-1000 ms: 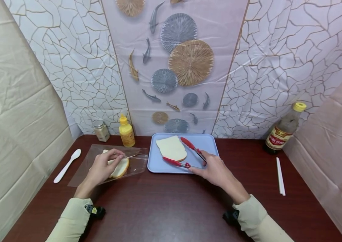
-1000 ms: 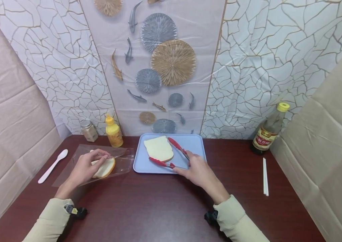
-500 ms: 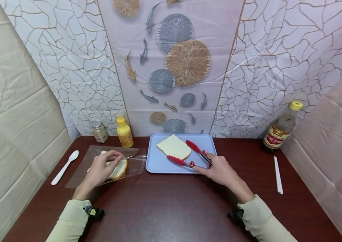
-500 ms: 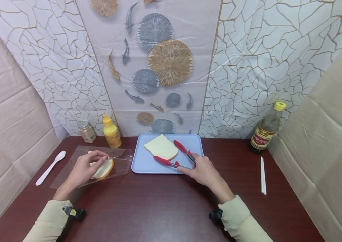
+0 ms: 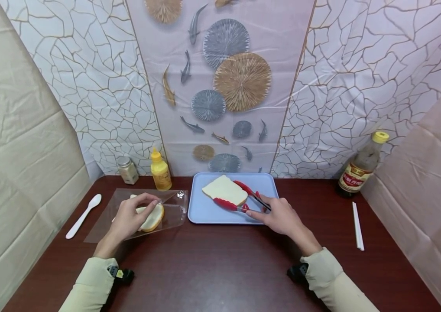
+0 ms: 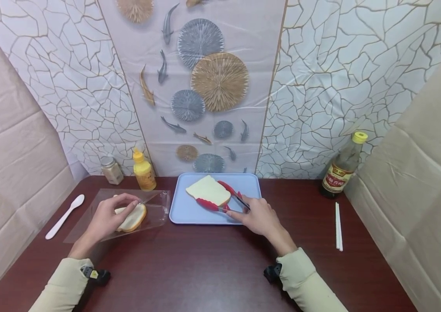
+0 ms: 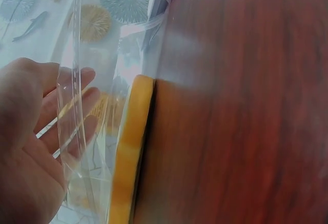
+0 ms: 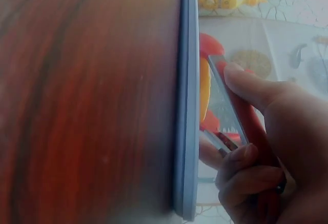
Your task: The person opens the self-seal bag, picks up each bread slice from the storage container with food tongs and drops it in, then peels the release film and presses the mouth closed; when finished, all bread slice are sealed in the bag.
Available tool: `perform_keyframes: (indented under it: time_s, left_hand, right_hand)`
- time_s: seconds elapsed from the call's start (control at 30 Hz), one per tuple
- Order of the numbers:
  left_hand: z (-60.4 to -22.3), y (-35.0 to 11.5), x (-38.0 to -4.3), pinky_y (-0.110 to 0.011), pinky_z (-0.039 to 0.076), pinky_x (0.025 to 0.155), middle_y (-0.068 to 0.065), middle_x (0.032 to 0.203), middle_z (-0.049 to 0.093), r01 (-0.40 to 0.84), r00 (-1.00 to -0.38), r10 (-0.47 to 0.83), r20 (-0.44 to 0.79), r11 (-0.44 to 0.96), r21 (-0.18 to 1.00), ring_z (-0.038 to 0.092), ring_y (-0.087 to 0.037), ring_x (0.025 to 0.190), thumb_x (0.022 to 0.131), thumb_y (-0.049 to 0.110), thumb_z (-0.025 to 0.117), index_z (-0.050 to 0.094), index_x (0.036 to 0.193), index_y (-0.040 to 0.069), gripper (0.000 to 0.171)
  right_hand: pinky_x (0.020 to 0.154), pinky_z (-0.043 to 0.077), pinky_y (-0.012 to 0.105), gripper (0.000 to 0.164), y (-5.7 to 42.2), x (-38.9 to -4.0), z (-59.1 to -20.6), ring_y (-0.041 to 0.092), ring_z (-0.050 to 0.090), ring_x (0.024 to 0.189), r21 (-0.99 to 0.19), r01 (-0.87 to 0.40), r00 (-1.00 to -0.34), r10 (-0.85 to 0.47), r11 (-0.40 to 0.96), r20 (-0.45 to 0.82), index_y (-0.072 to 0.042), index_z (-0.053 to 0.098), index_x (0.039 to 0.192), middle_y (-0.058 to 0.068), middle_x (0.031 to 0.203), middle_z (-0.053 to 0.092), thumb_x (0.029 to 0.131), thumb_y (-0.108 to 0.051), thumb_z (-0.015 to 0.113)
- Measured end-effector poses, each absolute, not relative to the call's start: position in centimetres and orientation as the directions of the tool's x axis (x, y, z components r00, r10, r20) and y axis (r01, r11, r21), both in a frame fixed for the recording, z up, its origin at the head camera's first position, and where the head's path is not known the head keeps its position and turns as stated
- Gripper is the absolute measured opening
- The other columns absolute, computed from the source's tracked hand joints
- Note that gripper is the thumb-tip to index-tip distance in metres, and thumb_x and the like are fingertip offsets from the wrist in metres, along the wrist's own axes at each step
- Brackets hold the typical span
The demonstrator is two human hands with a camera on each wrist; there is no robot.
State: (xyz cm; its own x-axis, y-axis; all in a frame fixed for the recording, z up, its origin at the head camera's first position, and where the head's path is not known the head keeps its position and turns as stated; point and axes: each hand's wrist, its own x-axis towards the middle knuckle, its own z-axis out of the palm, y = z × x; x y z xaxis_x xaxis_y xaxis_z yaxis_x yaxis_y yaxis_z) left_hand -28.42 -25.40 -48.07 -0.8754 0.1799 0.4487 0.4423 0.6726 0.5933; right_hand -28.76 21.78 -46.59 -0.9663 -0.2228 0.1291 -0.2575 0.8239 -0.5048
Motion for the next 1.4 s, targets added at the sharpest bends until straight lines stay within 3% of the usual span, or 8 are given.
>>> perform_keyframes:
  time_s: [0.2,0.4,0.7,0.8,0.9,1.0,1.23,1.4]
  left_hand:
    - [-48.2,-25.7,-28.2,-0.054,0.063,0.095,0.000,0.107,0.084,0.439,-0.880,0.183,0.438,0.667,0.602,0.077,-0.017,0.105,0.106,0.023,0.073,0.080,0.115,0.017,0.013]
    - [-48.3,-26.0,-27.7,-0.055,0.063,0.094,0.001,0.108,0.083,0.428,-0.883,0.168,0.439,0.674,0.602,0.077,-0.018,0.105,0.106,0.024,0.074,0.080,0.114,0.021,0.011]
    - [-48.0,-25.6,-27.8,-0.057,0.062,0.095,0.004,0.106,0.083,0.423,-0.888,0.172,0.427,0.669,0.611,0.077,-0.016,0.104,0.105,0.027,0.074,0.080,0.112,0.023,0.010]
    - [-48.0,-25.5,-27.9,-0.058,0.061,0.096,0.005,0.105,0.083,0.419,-0.891,0.173,0.421,0.670,0.613,0.076,-0.015,0.103,0.105,0.028,0.075,0.080,0.112,0.023,0.010]
    - [-48.0,-25.4,-27.9,-0.057,0.061,0.095,0.007,0.105,0.083,0.420,-0.889,0.170,0.425,0.672,0.609,0.076,-0.014,0.103,0.105,0.028,0.075,0.081,0.112,0.022,0.011]
    - [-48.0,-25.2,-28.0,-0.055,0.061,0.095,0.009,0.103,0.083,0.426,-0.883,0.167,0.438,0.674,0.603,0.076,-0.012,0.103,0.104,0.027,0.076,0.081,0.111,0.021,0.011]
    - [-47.9,-25.0,-28.1,-0.054,0.061,0.095,0.009,0.104,0.083,0.444,-0.870,0.167,0.464,0.675,0.590,0.076,-0.010,0.104,0.103,0.025,0.077,0.082,0.112,0.019,0.012]
    - [-48.0,-24.9,-28.3,-0.053,0.061,0.094,0.010,0.105,0.083,0.435,-0.874,0.162,0.459,0.683,0.587,0.076,-0.010,0.104,0.104,0.027,0.077,0.082,0.112,0.024,0.011]
  right_hand:
    - [0.047,0.030,0.025,0.086,22.3,-29.0,-47.3,0.011,0.037,0.052,-0.546,-0.283,-0.959,-0.246,0.789,0.142,-0.012,0.058,0.156,0.000,0.069,0.058,0.090,-0.061,0.083]
    - [0.046,0.029,0.023,0.085,22.4,-29.4,-47.6,0.009,0.030,0.046,-0.575,-0.319,-0.946,-0.292,0.753,0.142,-0.010,0.058,0.156,-0.001,0.061,0.048,0.091,-0.059,0.083]
    - [0.048,0.032,0.025,0.088,22.4,-28.9,-46.9,0.010,0.033,0.049,-0.562,-0.347,-0.936,-0.319,0.751,0.151,-0.016,0.056,0.158,-0.002,0.062,0.047,0.091,-0.067,0.079]
    - [0.050,0.034,0.026,0.087,22.1,-28.7,-46.6,0.011,0.038,0.056,-0.553,-0.370,-0.926,-0.341,0.747,0.159,-0.018,0.055,0.159,-0.001,0.071,0.057,0.091,-0.069,0.077]
    - [0.052,0.037,0.026,0.085,21.8,-28.4,-46.3,0.012,0.045,0.063,-0.515,-0.400,-0.914,-0.367,0.758,0.170,-0.023,0.055,0.159,-0.002,0.090,0.072,0.092,-0.070,0.076]
    - [0.053,0.041,0.028,0.083,21.3,-28.0,-45.9,0.012,0.050,0.067,-0.487,-0.420,-0.906,-0.385,0.766,0.177,-0.027,0.055,0.159,-0.004,0.112,0.077,0.091,-0.071,0.075]
    - [0.054,0.042,0.025,0.080,20.1,-26.9,-45.2,0.008,0.051,0.068,-0.374,-0.487,-0.873,-0.435,0.789,0.221,-0.032,0.056,0.158,-0.006,0.115,0.079,0.092,-0.071,0.075]
    - [0.056,0.041,0.024,0.077,19.1,-26.0,-44.5,0.007,0.050,0.067,-0.284,-0.548,-0.834,-0.487,0.787,0.259,-0.032,0.056,0.159,-0.005,0.113,0.079,0.093,-0.068,0.075]
